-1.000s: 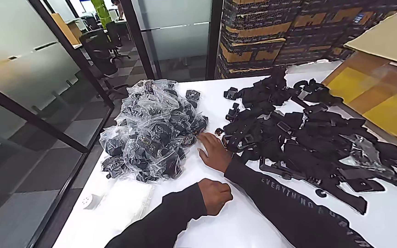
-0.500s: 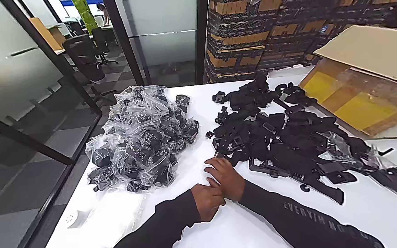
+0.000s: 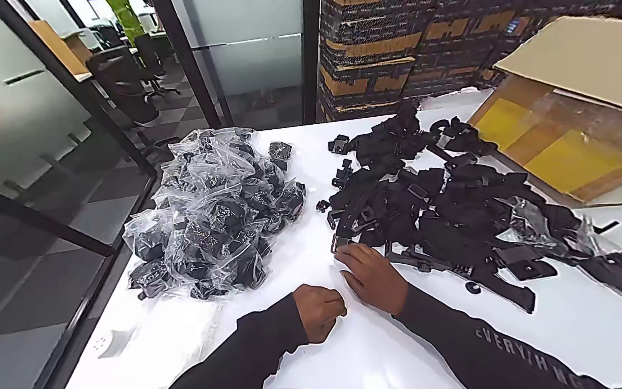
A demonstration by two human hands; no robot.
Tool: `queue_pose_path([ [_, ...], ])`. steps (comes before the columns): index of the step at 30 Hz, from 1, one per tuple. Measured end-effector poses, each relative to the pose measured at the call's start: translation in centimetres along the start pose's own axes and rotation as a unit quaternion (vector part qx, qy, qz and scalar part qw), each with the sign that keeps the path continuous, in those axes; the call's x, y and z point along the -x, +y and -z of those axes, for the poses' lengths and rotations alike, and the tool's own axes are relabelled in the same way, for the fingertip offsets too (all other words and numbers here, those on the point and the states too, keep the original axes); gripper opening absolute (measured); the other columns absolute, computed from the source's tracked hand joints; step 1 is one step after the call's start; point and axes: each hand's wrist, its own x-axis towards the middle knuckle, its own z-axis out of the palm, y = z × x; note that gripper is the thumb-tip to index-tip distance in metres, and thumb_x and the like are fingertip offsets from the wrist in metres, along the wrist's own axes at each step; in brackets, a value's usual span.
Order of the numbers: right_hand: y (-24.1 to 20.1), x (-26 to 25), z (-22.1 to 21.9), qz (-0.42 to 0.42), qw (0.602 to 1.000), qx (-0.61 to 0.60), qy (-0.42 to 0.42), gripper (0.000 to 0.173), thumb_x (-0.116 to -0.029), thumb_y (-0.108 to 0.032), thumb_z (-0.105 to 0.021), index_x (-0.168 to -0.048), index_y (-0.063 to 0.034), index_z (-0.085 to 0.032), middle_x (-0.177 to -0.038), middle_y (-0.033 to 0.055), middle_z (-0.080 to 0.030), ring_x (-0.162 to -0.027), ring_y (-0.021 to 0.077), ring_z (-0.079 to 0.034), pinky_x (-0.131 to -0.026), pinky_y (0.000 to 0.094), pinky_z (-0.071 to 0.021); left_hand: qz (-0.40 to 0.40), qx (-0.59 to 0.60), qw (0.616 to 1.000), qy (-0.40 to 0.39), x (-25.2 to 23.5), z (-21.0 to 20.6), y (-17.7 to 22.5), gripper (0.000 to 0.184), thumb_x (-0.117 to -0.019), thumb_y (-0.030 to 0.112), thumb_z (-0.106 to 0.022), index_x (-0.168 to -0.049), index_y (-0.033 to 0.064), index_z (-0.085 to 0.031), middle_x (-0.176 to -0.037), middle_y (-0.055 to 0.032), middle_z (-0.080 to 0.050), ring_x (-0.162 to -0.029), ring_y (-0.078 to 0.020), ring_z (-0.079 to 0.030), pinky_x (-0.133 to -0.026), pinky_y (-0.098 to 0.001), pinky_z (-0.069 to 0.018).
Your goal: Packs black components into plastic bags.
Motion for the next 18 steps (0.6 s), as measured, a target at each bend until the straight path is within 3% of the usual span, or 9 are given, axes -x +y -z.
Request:
queue_pose_path([
  [4, 0.2, -0.3, 0.2, -0.054, 0.995, 0.014, -0.078, 0.039, -0.0991, -0.029, -0.056, -0.132, -0.0090, -0.065, -0.145, 0.0120, -0.058, -0.138, 0.0340, -0.051, -0.105, 0.0546, -0.0472, 0.001, -0.008, 1.000, 0.015, 0.3, 0.0, -0.5, 0.018, -0.0935, 0.003, -0.056, -0.099, 0.0039, -0.073, -0.103, -0.0101, -0.074, -0.092, -0.0222, -0.074, -0.077, -0.0403, -0.0622],
  [10, 0.6, -0.3, 0.1, -0.043, 0.993, 0.021, -0.108, 0.041, -0.1007, -0.032, -0.052, -0.133, -0.0108, -0.064, -0.148, 0.0117, -0.056, -0.141, 0.0340, -0.048, -0.106, 0.0547, -0.0460, 0.040, 0.017, 0.999, 0.025, 0.6, 0.1, -1.1, 0.019, -0.0941, 0.002, -0.054, -0.100, 0.0043, -0.072, -0.104, -0.0095, -0.074, -0.094, -0.0212, -0.073, -0.079, -0.0408, -0.0620],
  [12, 0.7, -0.3, 0.1, -0.035, 0.994, 0.023, -0.097, 0.037, -0.1004, -0.030, -0.053, -0.130, -0.0118, -0.066, -0.143, 0.0115, -0.059, -0.136, 0.0341, -0.052, -0.103, 0.0544, -0.0485, 0.050, 0.022, 0.998, 0.027, 0.6, 0.1, -1.2, 0.020, -0.0937, 0.002, -0.054, -0.100, 0.0037, -0.072, -0.104, -0.0103, -0.074, -0.093, -0.0219, -0.074, -0.080, -0.0417, -0.0620],
  [16, 0.9, -0.5, 0.3, -0.028, 0.997, 0.045, -0.053, 0.030, -0.0972, -0.020, -0.056, -0.124, -0.0125, -0.068, -0.115, 0.0125, -0.068, -0.107, 0.0352, -0.065, -0.080, 0.0495, -0.0564, 0.052, 0.021, 0.998, 0.031, 0.5, 0.1, -1.3, 0.020, -0.0931, 0.002, -0.054, -0.100, 0.0042, -0.072, -0.104, -0.0096, -0.074, -0.092, -0.0213, -0.074, -0.078, -0.0415, -0.0623],
  [18, 0.7, -0.5, 0.5, -0.057, 0.995, 0.040, -0.069, 0.033, -0.0962, -0.024, -0.058, -0.126, -0.0131, -0.069, -0.125, 0.0164, -0.064, -0.115, 0.0392, -0.061, -0.084, 0.0524, -0.0558, 0.053, 0.024, 0.998, 0.030, 0.5, 0.1, -1.3, 0.020, -0.0934, 0.002, -0.054, -0.101, 0.0041, -0.072, -0.104, -0.0097, -0.074, -0.092, -0.0214, -0.073, -0.078, -0.0416, -0.0622],
])
